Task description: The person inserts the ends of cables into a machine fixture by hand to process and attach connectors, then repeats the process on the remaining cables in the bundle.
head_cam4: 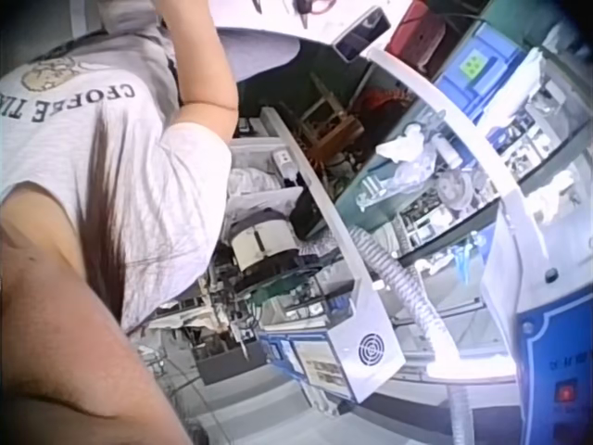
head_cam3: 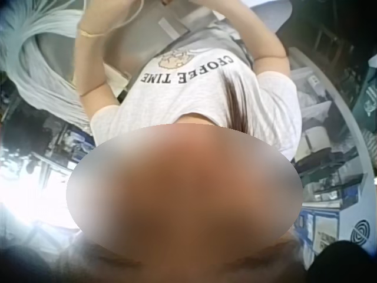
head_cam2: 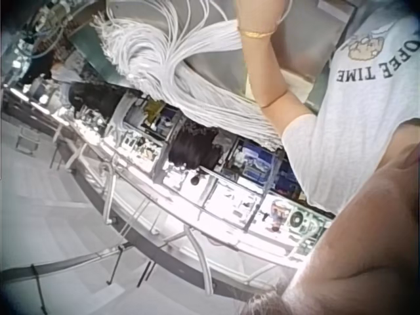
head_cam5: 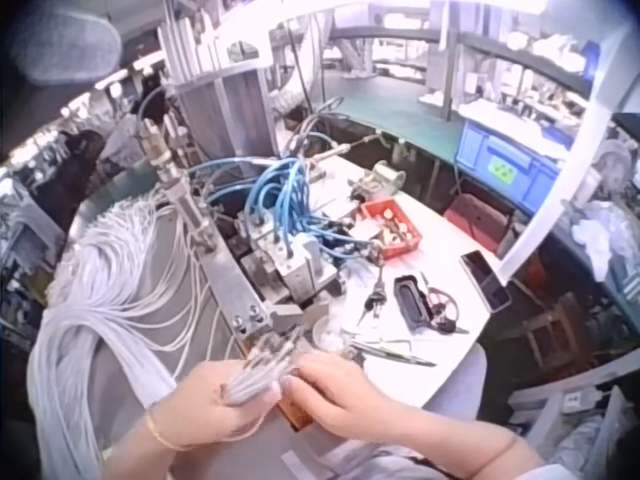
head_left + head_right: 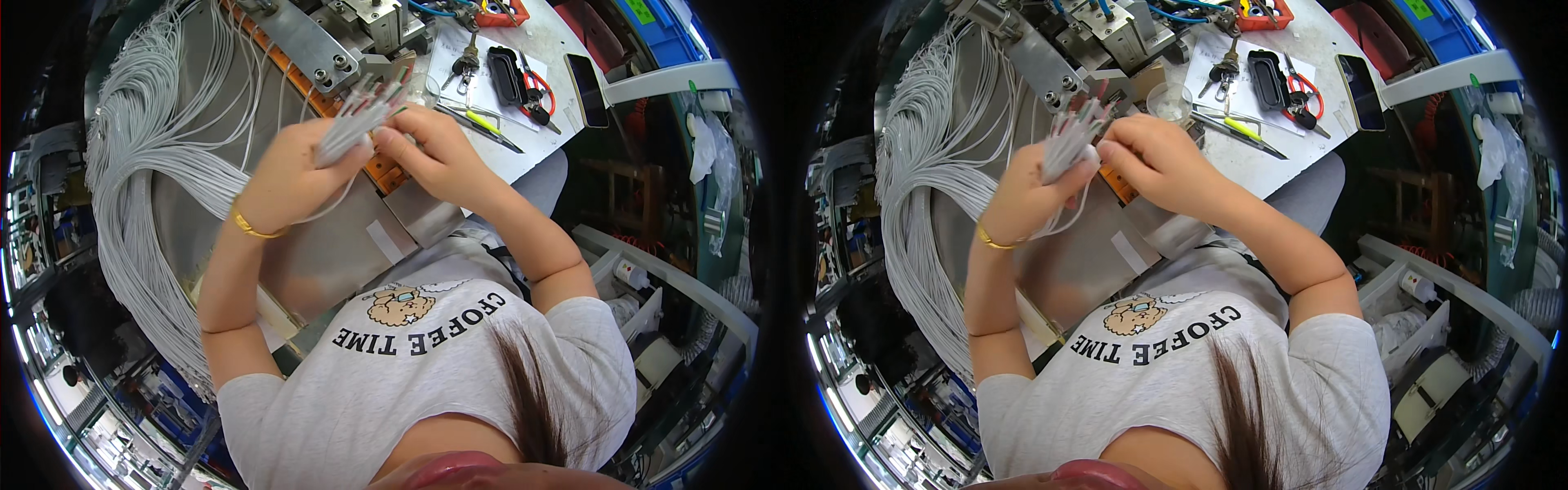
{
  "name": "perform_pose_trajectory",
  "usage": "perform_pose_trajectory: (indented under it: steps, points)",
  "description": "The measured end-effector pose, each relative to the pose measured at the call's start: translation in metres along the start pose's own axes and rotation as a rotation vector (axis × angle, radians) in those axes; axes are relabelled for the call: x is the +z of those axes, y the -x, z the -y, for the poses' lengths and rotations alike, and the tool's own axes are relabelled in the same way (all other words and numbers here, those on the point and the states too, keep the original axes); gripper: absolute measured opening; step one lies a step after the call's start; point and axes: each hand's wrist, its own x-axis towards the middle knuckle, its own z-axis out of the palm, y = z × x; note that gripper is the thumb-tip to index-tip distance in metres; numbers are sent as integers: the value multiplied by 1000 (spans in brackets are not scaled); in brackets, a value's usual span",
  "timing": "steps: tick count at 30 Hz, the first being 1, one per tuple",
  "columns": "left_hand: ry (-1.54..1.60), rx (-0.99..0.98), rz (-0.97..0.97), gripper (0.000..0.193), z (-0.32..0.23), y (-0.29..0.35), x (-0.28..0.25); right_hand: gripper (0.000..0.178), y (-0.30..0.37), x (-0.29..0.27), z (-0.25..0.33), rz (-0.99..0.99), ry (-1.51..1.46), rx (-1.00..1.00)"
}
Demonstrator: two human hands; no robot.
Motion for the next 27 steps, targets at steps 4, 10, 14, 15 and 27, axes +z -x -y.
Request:
perform_pose_trajectory:
  steps: [4, 10, 14, 15, 27]
  points:
    - [-156, 130, -291, 18, -28, 22, -29, 23, 3, -12, -35, -78, 162, 74]
    - [67, -220, 91, 15, -26, 26, -39, 27, -5, -5, -47, -52, 323, -78]
    - [2, -142, 123, 13, 24, -4, 7, 27, -4, 1, -49, -39, 151, 67]
    - [1, -133, 111, 13, 28, -7, 10, 26, -2, 2, -55, -47, 56, 121]
    - [215, -286, 169, 21, 0, -4, -2, 18, -5, 0, -16, -206, 7, -101]
